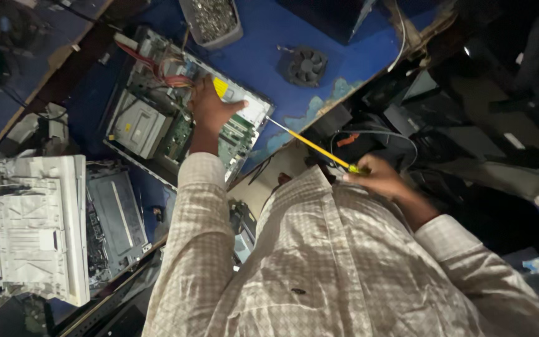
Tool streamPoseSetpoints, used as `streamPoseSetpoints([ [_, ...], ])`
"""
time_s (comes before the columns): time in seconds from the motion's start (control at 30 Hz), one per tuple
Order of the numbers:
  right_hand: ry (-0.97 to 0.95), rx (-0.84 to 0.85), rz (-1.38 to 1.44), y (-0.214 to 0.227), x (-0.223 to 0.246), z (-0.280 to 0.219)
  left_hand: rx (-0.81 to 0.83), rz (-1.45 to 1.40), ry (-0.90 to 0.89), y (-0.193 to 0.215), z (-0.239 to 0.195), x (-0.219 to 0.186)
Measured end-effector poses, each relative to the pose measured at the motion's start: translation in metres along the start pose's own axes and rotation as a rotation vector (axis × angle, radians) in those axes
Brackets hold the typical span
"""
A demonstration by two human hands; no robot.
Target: The person uses a screwdriver to remove screws from the side of a desktop computer case and then unscrews components inside the case. The person handles the motherboard and power supply unit while working on the open case.
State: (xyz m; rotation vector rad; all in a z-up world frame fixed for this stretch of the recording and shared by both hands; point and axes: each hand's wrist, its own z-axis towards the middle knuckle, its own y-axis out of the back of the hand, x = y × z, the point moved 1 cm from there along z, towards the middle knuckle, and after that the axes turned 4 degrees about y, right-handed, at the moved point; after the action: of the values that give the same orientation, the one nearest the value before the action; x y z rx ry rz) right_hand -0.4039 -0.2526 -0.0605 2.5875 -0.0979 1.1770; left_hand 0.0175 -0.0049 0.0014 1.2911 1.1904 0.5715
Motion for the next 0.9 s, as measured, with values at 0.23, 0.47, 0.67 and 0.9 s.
streamPoseSetpoints([
  [0.23, -0.128, 0.203, 0.248, 0.000, -0.023, 0.005, 0.006, -0.024, 0.006, 0.001, -0.004, -0.003],
  [0.47, 0.197, -0.126, 0.068, 0.025, 0.020, -0.008, -0.049, -0.020, -0.040, -0.003, -0.003, -0.003],
  [0.67, 0.241, -0.301, -0.184, -0.008, 0.025, -0.022, -0.019, -0.033, 0.013, -0.005, -0.003, -0.003],
  [0.9, -0.345, 0.194, 0.623, -0.019, 0.003, -0.007, 0.050, 0.036, 0.090, -0.006, -0.002, 0.000],
])
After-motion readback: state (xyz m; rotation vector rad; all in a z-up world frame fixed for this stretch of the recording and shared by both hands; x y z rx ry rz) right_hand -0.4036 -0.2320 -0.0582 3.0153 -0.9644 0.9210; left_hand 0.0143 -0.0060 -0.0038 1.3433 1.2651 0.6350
